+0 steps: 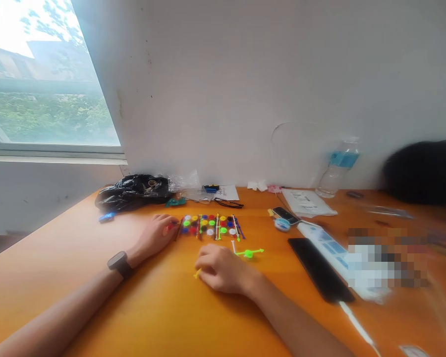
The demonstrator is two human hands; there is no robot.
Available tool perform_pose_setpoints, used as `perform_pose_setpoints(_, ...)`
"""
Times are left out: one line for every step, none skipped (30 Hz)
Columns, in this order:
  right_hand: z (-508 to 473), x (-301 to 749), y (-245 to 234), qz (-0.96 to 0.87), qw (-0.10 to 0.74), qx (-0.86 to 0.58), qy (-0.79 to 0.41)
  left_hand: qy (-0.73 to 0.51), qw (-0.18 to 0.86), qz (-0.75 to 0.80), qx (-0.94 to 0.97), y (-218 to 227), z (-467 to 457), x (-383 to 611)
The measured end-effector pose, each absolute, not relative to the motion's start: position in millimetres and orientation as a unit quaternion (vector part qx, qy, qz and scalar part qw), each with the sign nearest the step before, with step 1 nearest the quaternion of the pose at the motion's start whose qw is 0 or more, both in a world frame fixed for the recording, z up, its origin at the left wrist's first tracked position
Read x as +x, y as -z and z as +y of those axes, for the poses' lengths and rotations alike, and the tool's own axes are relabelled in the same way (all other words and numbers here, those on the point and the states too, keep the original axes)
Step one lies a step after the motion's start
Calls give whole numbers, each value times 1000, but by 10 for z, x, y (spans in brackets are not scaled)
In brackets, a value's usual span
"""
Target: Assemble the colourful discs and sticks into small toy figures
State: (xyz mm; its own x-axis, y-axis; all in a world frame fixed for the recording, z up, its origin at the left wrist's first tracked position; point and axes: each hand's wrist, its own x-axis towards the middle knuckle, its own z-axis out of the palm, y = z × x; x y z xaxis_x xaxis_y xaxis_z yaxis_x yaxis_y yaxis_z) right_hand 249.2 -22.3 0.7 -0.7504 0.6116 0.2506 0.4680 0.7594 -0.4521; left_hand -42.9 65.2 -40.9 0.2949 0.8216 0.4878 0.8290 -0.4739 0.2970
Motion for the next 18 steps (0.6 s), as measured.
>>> perform_pose_setpoints(-233,2490,-23,-917,194,-297,-184,302,9,-513,-803,406,655,-431)
perform_pose_setpoints(-238,2488,-39,-916,194,-298,-185,306,10,-513,-802,399,655,-432)
perform_pose_setpoints(-237,2488,-55,-915,196,-298,-188,310,9,-513,-800,389,653,-432)
perform_pose_setpoints(-228,2493,-75,-914,200,-298,-191,315,8,-512,-799,375,648,-432)
perform_pose_setpoints(-210,2507,-100,-911,210,-298,-194,322,7,-512,-796,358,640,-430)
perform_pose_setpoints(-183,2533,-133,-906,224,-301,-195,331,7,-513,-792,338,626,-424)
perform_pose_setpoints(-146,2574,-175,-898,242,-311,-194,341,8,-514,-787,314,606,-415)
perform_pose_setpoints(-102,2633,-225,-888,260,-328,-191,352,8,-514,-783,288,580,-398)
perform_pose_setpoints(-51,2711,-280,-873,275,-356,-188,364,8,-510,-779,259,545,-374)
perform_pose_setpoints(5,2806,-336,-857,285,-391,-180,375,4,-503,-779,229,501,-341)
perform_pose_setpoints(63,2916,-388,-844,282,-424,-167,386,-4,-491,-781,197,450,-298)
perform_pose_setpoints(123,3038,-431,-831,273,-461,-149,396,-17,-473,-787,164,391,-247)
perform_pose_setpoints(181,3167,-461,-820,253,-497,-131,401,-35,-452,-796,132,326,-190)
perform_pose_setpoints(235,3297,-474,-808,224,-533,-118,407,-52,-430,-804,101,258,-128)
perform_pose_setpoints(284,3422,-470,-794,195,-565,-113,409,-67,-405,-815,72,189,-66)
perform_pose_setpoints(327,3537,-449,-781,163,-592,-113,403,-79,-381,-829,46,123,-6)
perform_pose_setpoints(363,3637,-416,-771,131,-612,-115,394,-93,-357,-842,24,60,50)
perform_pose_setpoints(392,3719,-377,-762,98,-628,-123,383,-106,-333,-855,7,5,98)
